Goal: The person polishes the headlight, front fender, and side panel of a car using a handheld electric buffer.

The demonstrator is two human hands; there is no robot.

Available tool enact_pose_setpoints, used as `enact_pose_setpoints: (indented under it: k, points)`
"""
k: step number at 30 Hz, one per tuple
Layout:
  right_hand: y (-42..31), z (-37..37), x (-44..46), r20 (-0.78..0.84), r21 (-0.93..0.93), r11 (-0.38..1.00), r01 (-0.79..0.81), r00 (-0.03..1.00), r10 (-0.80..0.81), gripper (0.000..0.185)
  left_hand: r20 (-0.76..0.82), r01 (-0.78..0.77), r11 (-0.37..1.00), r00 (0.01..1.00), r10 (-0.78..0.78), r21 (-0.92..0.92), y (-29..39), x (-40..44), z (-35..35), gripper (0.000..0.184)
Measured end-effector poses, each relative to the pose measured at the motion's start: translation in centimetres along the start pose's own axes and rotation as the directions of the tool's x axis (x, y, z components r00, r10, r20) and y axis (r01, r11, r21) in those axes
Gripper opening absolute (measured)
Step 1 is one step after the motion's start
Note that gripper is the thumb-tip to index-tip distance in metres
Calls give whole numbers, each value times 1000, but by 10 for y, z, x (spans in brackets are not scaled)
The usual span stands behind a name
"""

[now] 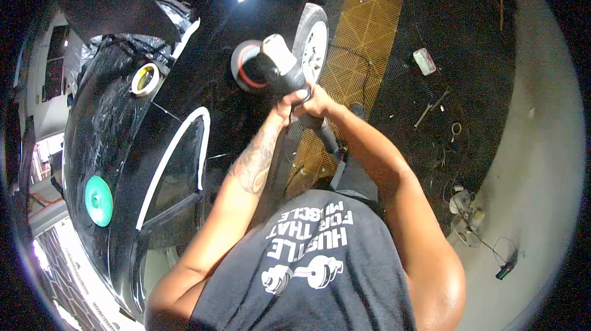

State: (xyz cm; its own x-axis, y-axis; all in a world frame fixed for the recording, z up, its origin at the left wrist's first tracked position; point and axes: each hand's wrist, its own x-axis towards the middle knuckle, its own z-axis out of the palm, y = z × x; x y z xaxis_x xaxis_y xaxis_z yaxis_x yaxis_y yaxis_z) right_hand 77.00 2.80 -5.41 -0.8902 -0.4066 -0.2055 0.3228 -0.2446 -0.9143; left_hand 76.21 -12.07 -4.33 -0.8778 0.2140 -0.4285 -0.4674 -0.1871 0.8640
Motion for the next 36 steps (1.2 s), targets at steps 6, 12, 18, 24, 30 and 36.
enact_pose_setpoints:
  k: [6, 12, 18, 24, 30, 36]
  points:
    - [-6, 9, 3, -1, 16, 1000, 9, 1000, -9, 79, -8, 42, 996, 999, -43, -79, -4, -8, -9, 55]
    - [3, 45, -28, 1, -20, 999, -34, 999, 34, 87, -8, 35, 996, 999, -36, -76, -2, -55, -21, 56]
    - [11, 74, -57, 6, -15, 999, -33, 999, 33, 90, -50, -44, 999, 998, 43, -9, 4, -102, -22, 59]
    - [39, 95, -79, 39, 60, 998, -33, 999, 31, 94, -59, -6, 1000, 998, 7, 3, -19, -135, -38, 64]
    - [49, 120, -104, 5, -39, 999, -23, 1000, 23, 93, -61, -67, 997, 996, 70, 42, -38, -171, -53, 69]
    - [68, 143, -124, 69, -127, 991, 30, 997, -22, 97, -111, -23, 998, 993, 29, 55, -54, -215, -74, 78]
